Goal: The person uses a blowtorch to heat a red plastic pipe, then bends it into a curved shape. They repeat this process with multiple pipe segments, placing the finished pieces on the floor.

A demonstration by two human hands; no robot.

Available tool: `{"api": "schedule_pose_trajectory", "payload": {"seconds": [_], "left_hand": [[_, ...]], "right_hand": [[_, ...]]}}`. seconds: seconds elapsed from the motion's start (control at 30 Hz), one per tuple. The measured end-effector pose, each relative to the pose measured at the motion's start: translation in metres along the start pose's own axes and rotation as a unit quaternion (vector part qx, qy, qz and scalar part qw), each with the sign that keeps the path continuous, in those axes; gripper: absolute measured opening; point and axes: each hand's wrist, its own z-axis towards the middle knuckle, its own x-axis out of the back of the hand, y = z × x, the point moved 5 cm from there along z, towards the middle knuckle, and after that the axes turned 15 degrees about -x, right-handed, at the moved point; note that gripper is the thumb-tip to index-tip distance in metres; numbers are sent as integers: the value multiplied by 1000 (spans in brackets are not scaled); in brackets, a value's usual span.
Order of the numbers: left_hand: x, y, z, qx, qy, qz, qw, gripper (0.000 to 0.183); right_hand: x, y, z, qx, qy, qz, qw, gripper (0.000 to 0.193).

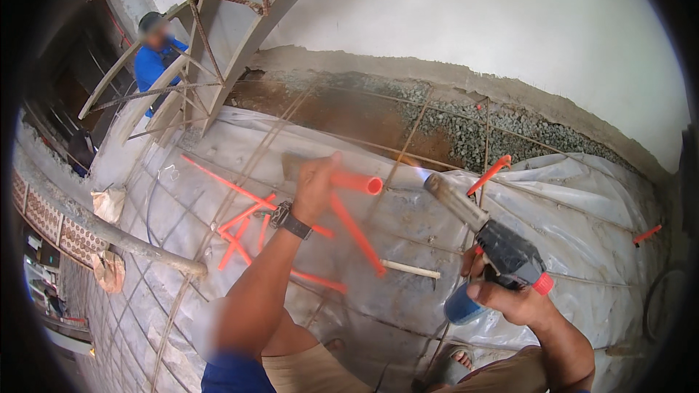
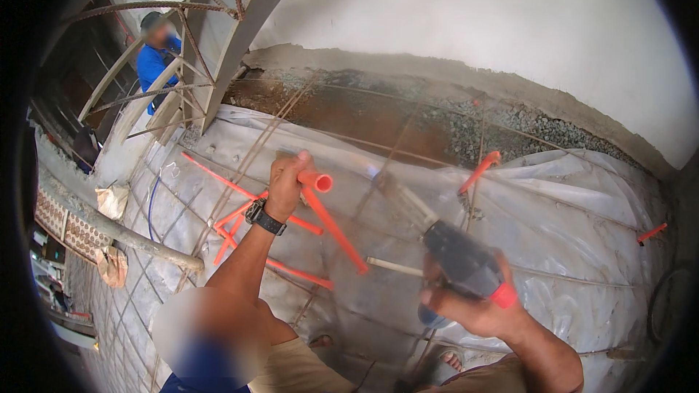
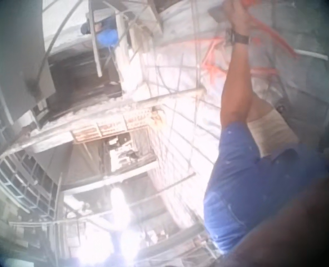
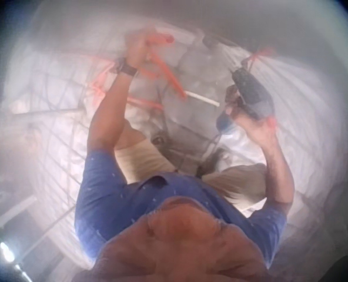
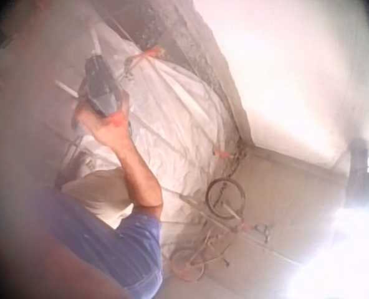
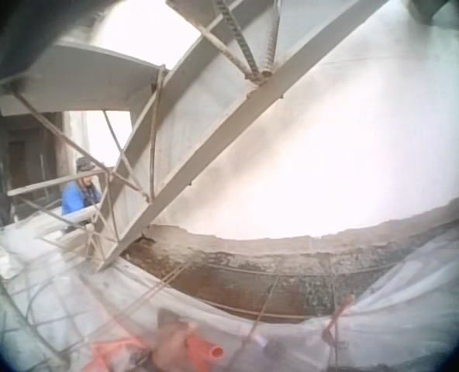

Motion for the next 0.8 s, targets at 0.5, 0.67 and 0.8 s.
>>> {"api": "schedule_pose_trajectory", "payload": {"seconds": [0.5,0.67,0.8], "left_hand": [[14,4,-8,-3,-5,4,1000,51],[14,2,-7,-5,-24,39,999,55],[12,0,-7,-7,-21,50,998,54]], "right_hand": [[-20,-6,2,66,-33,-48,996,26],[-26,-3,1,95,-79,-67,990,28],[-21,5,4,27,-31,-9,999,38]]}}
